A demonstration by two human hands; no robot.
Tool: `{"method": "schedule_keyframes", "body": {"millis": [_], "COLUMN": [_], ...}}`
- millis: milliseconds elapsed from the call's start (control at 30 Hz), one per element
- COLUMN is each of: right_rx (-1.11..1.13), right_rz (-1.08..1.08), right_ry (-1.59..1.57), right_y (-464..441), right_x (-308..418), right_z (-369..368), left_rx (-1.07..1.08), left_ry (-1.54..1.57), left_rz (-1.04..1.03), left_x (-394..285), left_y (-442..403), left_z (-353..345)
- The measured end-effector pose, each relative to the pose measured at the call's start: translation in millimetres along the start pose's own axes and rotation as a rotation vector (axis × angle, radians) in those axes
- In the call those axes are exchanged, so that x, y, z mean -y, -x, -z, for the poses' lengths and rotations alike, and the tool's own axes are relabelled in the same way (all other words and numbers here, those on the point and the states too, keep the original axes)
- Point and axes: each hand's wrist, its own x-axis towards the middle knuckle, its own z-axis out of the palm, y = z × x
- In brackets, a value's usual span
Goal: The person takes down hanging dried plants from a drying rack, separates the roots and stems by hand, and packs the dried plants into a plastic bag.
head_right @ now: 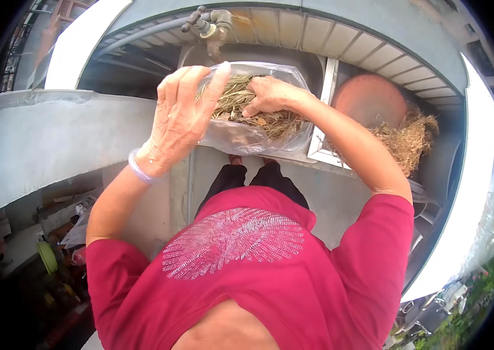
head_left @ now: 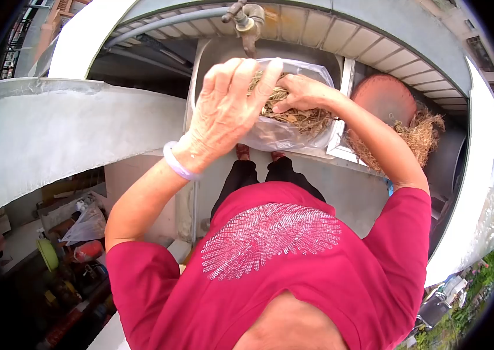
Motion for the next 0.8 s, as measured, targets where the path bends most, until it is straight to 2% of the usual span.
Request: {"method": "schedule_keyframes", "body": {"millis": [33,67,100,133,200,267,300,400,533,567,667,700,800], "right_rx": [-0.021,0.048,0.055,0.059,0.101,0.092,0.139,0.121,0.099,0.025,0.138,0.096,0.182], "right_rz": [0.054,-0.006,-0.011,-0.016,-0.038,-0.059,-0.159,-0.247,-0.348,-0.362,-0.497,-0.479,-0.508], "right_ry": [-0.069,0.028,-0.011,-0.049,-0.09,-0.149,-0.219,-0.415,-0.58,-0.549,-0.58,-0.797,-1.159], "right_y": [-6,-8,-11,-14,-15,-16,-17,-27,-32,-30,-29,-31,-15], "right_x": [-9,3,4,5,10,13,17,5,0,5,2,-12,-11], "right_z": [-6,5,6,7,17,23,27,21,15,13,18,5,5], "left_rx": [0.01,0.048,0.161,0.243,0.272,0.391,0.451,0.428,0.409,0.406,0.418,0.436,0.467], "left_ry": [0.113,0.237,0.327,0.428,0.417,0.421,0.423,0.285,0.479,0.497,0.518,0.51,0.4], "left_rz": [-0.054,-0.098,-0.089,0.013,0.051,0.043,0.041,-0.044,-0.032,-0.041,-0.069,-0.08,-0.065], "left_x": [-17,-34,-48,-57,-57,-54,-53,-52,-50,-50,-43,-37,-10], "left_y": [4,8,15,14,24,32,37,50,53,54,58,59,59], "left_z": [-6,-11,-19,-19,-40,-38,-37,-36,-24,-17,5,14,40]}}
